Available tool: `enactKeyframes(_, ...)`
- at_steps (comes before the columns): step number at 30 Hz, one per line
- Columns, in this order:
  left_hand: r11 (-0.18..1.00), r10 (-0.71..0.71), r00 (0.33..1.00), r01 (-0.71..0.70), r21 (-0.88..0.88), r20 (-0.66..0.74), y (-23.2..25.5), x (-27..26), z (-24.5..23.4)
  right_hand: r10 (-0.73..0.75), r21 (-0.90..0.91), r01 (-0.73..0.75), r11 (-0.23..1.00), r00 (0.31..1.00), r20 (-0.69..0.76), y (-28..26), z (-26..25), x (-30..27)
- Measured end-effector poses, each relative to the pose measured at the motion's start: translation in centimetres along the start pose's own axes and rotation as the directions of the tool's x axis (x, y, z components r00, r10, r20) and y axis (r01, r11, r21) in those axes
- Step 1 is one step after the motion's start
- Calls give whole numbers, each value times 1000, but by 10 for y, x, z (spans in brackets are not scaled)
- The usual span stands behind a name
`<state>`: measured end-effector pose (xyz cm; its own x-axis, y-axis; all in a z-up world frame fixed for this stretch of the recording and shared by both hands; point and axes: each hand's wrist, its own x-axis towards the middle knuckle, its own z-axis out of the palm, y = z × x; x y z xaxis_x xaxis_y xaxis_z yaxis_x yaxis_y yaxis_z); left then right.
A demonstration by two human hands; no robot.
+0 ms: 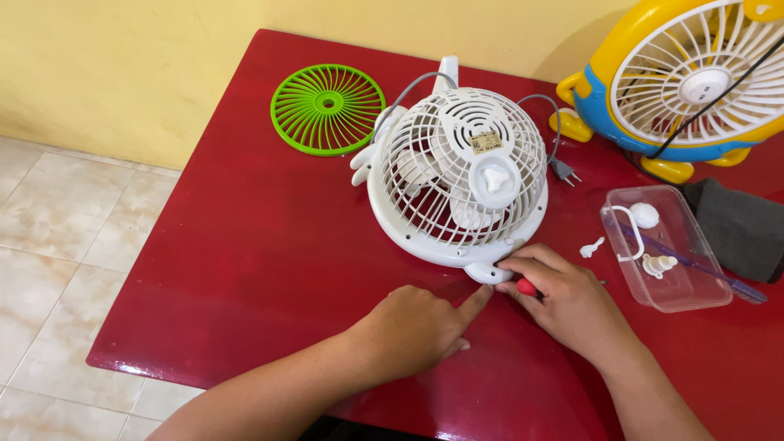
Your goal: The person uses a screwdriver to remove screws from the back and sides of a white rabbit-shaped electric fan. They detach the rear grille and then the front grille, exposing the fan blades and motor. The person continues to unscrew and separate components, leaving the fan partially disassembled on the table.
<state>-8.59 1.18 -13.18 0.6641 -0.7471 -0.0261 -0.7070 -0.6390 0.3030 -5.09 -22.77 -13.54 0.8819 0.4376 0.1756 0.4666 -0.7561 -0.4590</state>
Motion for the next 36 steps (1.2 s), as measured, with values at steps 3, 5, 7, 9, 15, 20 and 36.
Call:
enactKeyframes(3, 1000, 27, 999, -27, -8, -28, -2, -1, 0, -34, -18, 34, 999, 999, -6, 1, 1, -1)
enactKeyframes(5, 1000, 20, 1000, -20, -24, -21, -4, -1, -2, -82, -33, 81, 996, 996, -43, 1, 2, 0)
enactKeyframes(7, 999, 13, 1000, -14, -35, -6, -4, -1, -2, -152, -57, 146, 988, 983, -100, 2, 4, -2)
enactKeyframes(9, 999, 6, 1000, -5, -34, 14, -6, 0, -4, -181, -81, 172, 982, 977, -117, 3, 6, -2)
enactKeyframes(15, 998, 22, 1000, -21, -64, 18, -13, -2, -10, -244, -133, 229, 964, 963, -113, 6, 9, -1)
enactKeyframes(20, 982, 103, 923, -154, -111, -370, -16, -2, -14, -331, -144, 313, 939, 934, -132, -15, 11, -3)
enactKeyframes(36, 962, -256, 668, 250, -113, -699, -18, 14, -13, -57, 878, 338, 338, 939, -339, 15, -24, -44)
